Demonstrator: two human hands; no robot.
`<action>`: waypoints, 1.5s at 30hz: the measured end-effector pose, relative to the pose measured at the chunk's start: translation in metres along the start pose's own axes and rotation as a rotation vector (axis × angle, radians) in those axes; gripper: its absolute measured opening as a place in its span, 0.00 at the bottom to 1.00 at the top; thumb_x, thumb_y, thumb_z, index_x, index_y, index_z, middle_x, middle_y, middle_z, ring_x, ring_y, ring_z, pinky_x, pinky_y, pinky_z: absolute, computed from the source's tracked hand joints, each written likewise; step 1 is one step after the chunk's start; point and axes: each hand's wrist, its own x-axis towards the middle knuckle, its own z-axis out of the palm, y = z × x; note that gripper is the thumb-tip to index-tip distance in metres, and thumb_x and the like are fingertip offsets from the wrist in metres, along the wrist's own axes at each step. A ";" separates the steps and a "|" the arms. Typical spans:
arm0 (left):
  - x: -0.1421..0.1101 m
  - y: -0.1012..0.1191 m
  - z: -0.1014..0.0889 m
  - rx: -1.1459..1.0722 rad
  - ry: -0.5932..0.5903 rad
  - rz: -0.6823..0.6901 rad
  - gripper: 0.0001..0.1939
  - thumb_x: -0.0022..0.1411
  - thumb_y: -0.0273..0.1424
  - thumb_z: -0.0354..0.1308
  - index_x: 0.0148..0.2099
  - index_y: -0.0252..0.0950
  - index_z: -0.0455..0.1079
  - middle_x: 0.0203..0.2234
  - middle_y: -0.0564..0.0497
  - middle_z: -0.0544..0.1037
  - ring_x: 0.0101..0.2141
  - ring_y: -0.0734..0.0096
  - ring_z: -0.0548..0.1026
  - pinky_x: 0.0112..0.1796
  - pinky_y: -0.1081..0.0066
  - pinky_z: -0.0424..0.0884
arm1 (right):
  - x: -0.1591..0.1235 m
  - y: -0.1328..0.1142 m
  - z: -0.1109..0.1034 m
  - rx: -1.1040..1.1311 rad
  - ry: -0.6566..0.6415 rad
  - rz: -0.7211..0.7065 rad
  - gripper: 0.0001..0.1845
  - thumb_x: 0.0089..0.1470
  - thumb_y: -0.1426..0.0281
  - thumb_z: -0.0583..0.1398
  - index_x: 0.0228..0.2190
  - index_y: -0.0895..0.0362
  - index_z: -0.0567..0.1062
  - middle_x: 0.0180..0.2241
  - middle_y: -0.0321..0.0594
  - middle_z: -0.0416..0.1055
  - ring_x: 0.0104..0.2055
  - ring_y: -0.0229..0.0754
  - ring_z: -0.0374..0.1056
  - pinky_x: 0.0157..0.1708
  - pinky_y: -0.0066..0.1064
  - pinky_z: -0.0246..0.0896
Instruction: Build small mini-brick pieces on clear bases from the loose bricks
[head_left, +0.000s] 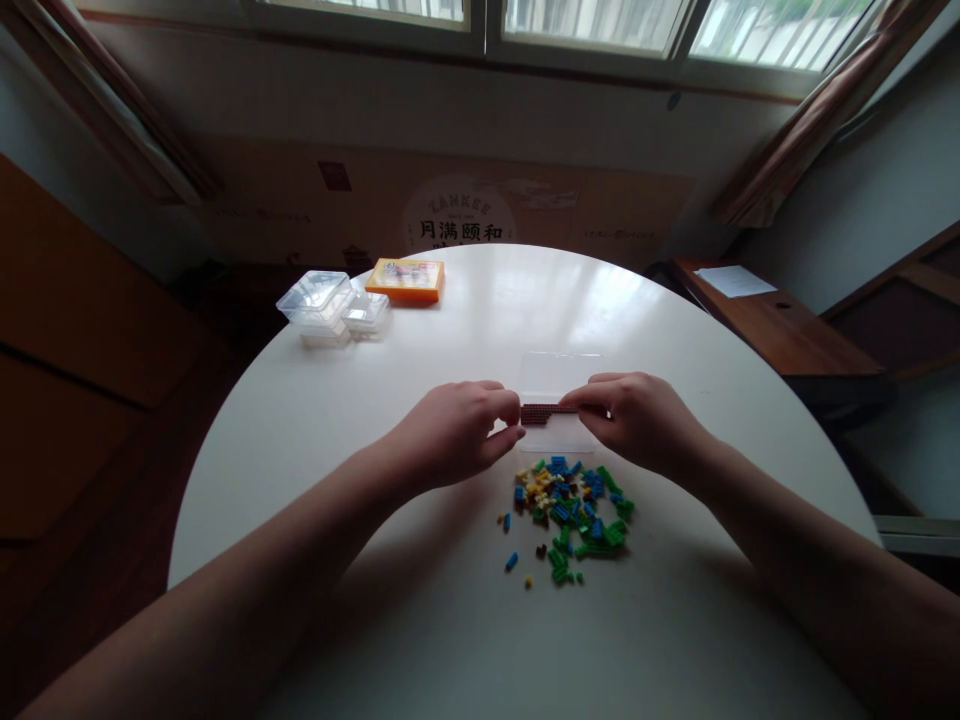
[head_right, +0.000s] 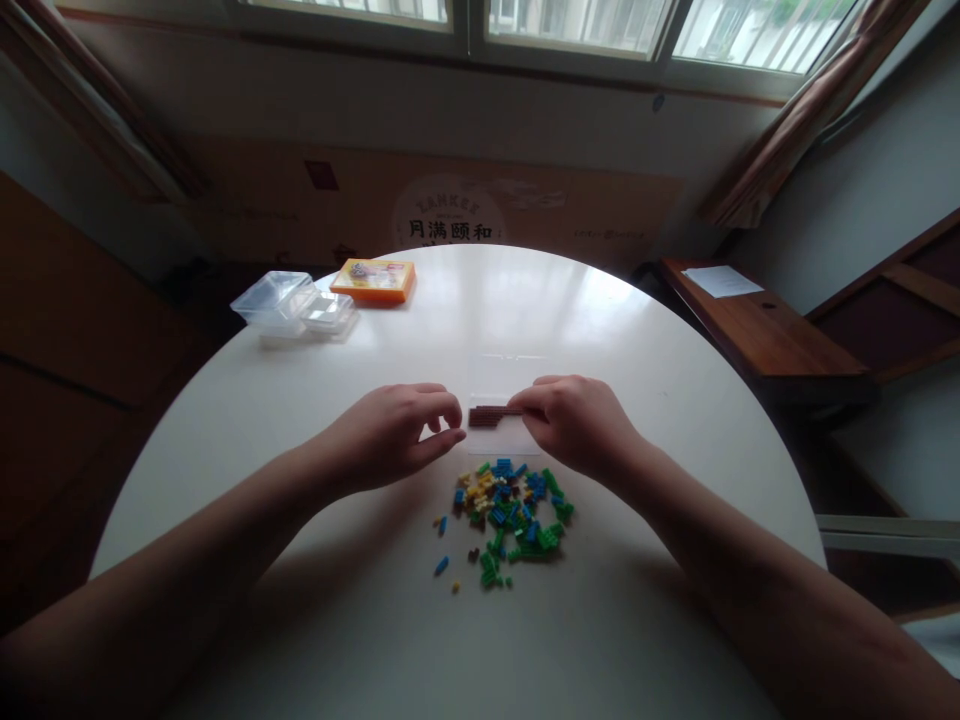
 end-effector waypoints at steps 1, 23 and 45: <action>0.000 0.000 -0.002 0.008 -0.008 0.003 0.07 0.64 0.34 0.56 0.36 0.36 0.72 0.33 0.51 0.77 0.29 0.72 0.72 0.29 0.72 0.63 | 0.000 0.002 -0.004 -0.007 0.008 0.002 0.14 0.56 0.72 0.57 0.37 0.49 0.83 0.35 0.33 0.79 0.32 0.37 0.72 0.31 0.28 0.60; 0.000 0.006 0.000 -0.080 -0.206 0.114 0.05 0.60 0.30 0.59 0.31 0.36 0.70 0.27 0.55 0.74 0.26 0.76 0.68 0.27 0.75 0.58 | -0.013 -0.011 -0.035 0.059 -0.420 -0.379 0.12 0.54 0.76 0.59 0.30 0.49 0.80 0.25 0.32 0.70 0.25 0.31 0.59 0.26 0.27 0.46; 0.001 0.003 -0.007 -0.046 -0.182 0.117 0.11 0.63 0.32 0.57 0.28 0.35 0.66 0.26 0.53 0.72 0.25 0.76 0.66 0.26 0.75 0.56 | -0.010 -0.011 -0.025 0.039 -0.470 -0.392 0.07 0.53 0.73 0.60 0.26 0.54 0.77 0.26 0.32 0.69 0.25 0.31 0.56 0.27 0.26 0.46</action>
